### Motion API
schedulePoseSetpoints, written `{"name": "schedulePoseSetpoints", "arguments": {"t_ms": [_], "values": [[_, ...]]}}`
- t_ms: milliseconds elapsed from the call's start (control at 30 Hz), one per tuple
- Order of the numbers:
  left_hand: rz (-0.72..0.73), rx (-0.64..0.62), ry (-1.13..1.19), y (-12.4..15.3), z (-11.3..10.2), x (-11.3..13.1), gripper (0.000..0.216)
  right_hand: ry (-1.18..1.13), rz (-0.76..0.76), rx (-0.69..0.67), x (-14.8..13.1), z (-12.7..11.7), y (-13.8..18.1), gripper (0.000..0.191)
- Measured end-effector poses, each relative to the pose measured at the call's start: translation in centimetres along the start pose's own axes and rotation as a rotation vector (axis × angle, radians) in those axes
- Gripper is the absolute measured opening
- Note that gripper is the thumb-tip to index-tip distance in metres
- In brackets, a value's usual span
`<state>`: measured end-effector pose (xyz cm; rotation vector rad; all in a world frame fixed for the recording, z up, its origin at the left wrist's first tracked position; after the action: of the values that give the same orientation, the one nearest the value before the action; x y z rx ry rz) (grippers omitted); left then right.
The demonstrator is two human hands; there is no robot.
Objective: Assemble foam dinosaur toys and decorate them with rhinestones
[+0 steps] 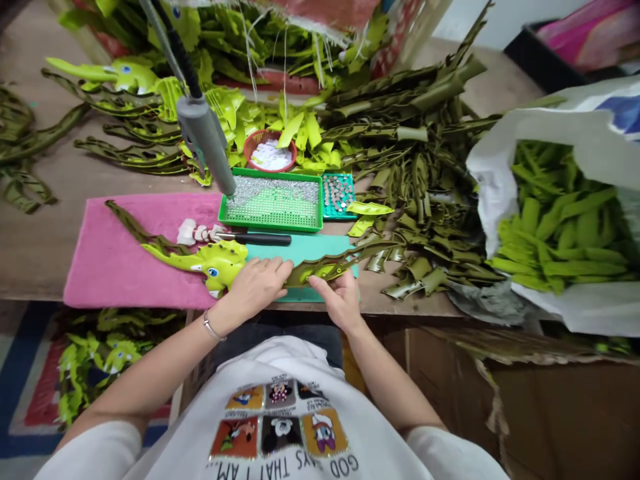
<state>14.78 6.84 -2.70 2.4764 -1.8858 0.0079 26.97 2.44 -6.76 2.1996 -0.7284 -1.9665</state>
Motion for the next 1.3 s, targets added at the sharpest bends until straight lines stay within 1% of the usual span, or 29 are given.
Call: {"name": "schedulePoseSetpoints", "arguments": {"t_ms": [67, 100, 133, 167, 200, 233, 267, 333, 433, 467, 533, 600, 633, 667, 700, 733, 767, 800, 833, 867, 900, 933, 1000, 1067, 1133, 1200, 1233, 1300], "values": [[-0.001, 0.046, 0.018, 0.2, -0.6, -0.5, 0.041, 0.095, -0.047, -0.055, -1.0, -1.9, -1.4, 0.025], [-0.014, 0.064, 0.039, 0.4, -0.8, -0.8, 0.040, 0.169, -0.076, -0.057, -1.5, -3.2, -2.3, 0.022], [-0.033, 0.075, 0.071, 0.5, -0.9, -1.2, 0.037, 0.251, -0.108, -0.028, -2.1, -4.8, -3.5, 0.017], [-0.053, 0.076, 0.110, 0.6, -0.9, -1.6, 0.033, 0.437, -0.177, 0.065, -3.0, -6.5, -4.5, 0.011], [-0.073, 0.067, 0.154, 0.6, -0.7, -1.9, 0.030, 0.624, -0.233, 0.156, -3.7, -7.9, -5.6, 0.014], [-0.090, 0.044, 0.199, 0.5, -0.5, -2.2, 0.026, 0.802, -0.287, 0.195, -4.2, -8.6, -6.6, 0.022], [-0.102, 0.010, 0.240, 0.4, -0.1, -2.4, 0.024, 0.962, -0.350, 0.206, -4.5, -8.7, -7.5, 0.029], [-0.106, -0.076, 0.312, 0.0, 0.7, -2.4, 0.023, 1.184, -0.466, 0.134, -4.4, -8.1, -8.6, 0.037], [-0.086, -0.201, 0.404, -0.5, 1.8, -2.3, 0.029, 1.333, -0.587, 0.008, -3.8, -7.0, -9.4, 0.041], [-0.079, -0.230, 0.437, -0.7, 2.1, -2.3, 0.031, 1.353, -0.598, -0.013, -3.7, -7.0, -9.7, 0.043], [-0.067, -0.264, 0.506, -0.9, 2.4, -2.4, 0.031, 1.347, -0.591, -0.046, -3.7, -7.3, -10.3, 0.038], [-0.052, -0.280, 0.568, -0.9, 2.5, -2.7, 0.031, 1.242, -0.580, -0.036, -4.5, -8.2, -10.5, 0.030], [-0.045, -0.287, 0.596, -0.9, 2.6, -2.8, 0.030, 1.147, -0.577, 0.003, -5.4, -8.9, -10.4, 0.029], [-0.039, -0.293, 0.630, -0.9, 2.8, -2.8, 0.030, 1.031, -0.570, 0.073, -6.4, -9.7, -10.1, 0.028], [-0.032, -0.290, 0.676, -1.0, 2.9, -2.8, 0.029, 0.905, -0.557, 0.177, -7.4, -10.8, -9.5, 0.027], [-0.030, -0.260, 0.729, -1.1, 2.8, -2.8, 0.027, 0.778, -0.542, 0.305, -8.2, -12.0, -8.6, 0.027], [-0.045, -0.190, 0.785, -1.3, 2.4, -2.9, 0.025, 0.666, -0.527, 0.430, -8.6, -12.8, -7.3, 0.028], [-0.087, -0.086, 0.843, -1.5, 1.8, -3.4, 0.023, 0.577, -0.520, 0.538, -8.7, -13.2, -5.7, 0.028], [-0.153, 0.036, 0.912, -1.6, 1.1, -4.0, 0.023, 0.516, -0.524, 0.615, -8.5, -12.8, -4.1, 0.029], [-0.228, 0.147, 1.007, -1.4, 0.7, -4.5, 0.025, 0.493, -0.535, 0.632, -8.1, -11.6, -2.6, 0.028], [-0.294, 0.227, 1.131, -1.3, 0.7, -4.7, 0.030, 0.503, -0.551, 0.608, -7.5, -9.8, -1.4, 0.025], [-0.334, 0.261, 1.282, -1.2, 0.9, -4.3, 0.037, 0.544, -0.543, 0.546, -6.7, -7.6, -0.6, 0.022], [-0.324, 0.243, 1.589, -1.4, 1.4, -2.6, 0.045, 0.653, -0.530, 0.426, -5.0, -3.3, 0.6, 0.017], [-0.310, 0.245, 1.749, -1.2, 1.5, -1.8, 0.044, 0.731, -0.585, 0.364, -4.4, -0.1, 1.8, 0.017], [-0.346, 0.280, 1.768, -0.3, 1.7, -2.2, 0.043, 0.758, -0.719, 0.331, -5.3, 1.7, 3.1, 0.021], [-0.348, 0.270, 1.722, 0.6, 1.8, -2.5, 0.039, 0.771, -0.812, 0.279, -6.4, 2.3, 3.8, 0.028], [-0.325, 0.248, 1.679, 0.9, 1.7, -2.4, 0.035, 0.776, -0.824, 0.238, -6.9, 2.3, 3.7, 0.030], [-0.265, 0.198, 1.562, 1.3, 1.3, -2.2, 0.029, 0.781, -0.794, 0.134, -7.3, 2.0, 3.2, 0.029]]}}
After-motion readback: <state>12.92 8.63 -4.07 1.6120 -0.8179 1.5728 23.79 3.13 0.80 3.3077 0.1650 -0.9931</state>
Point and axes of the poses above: each hand's wrist, its own y-axis away from the middle knuckle, its own z-axis out of the palm, x = y × z, the point moved 10 cm from there along -y, towards the middle knuckle, and after that the axes turned 15 degrees about z, right-handed, at the moved point
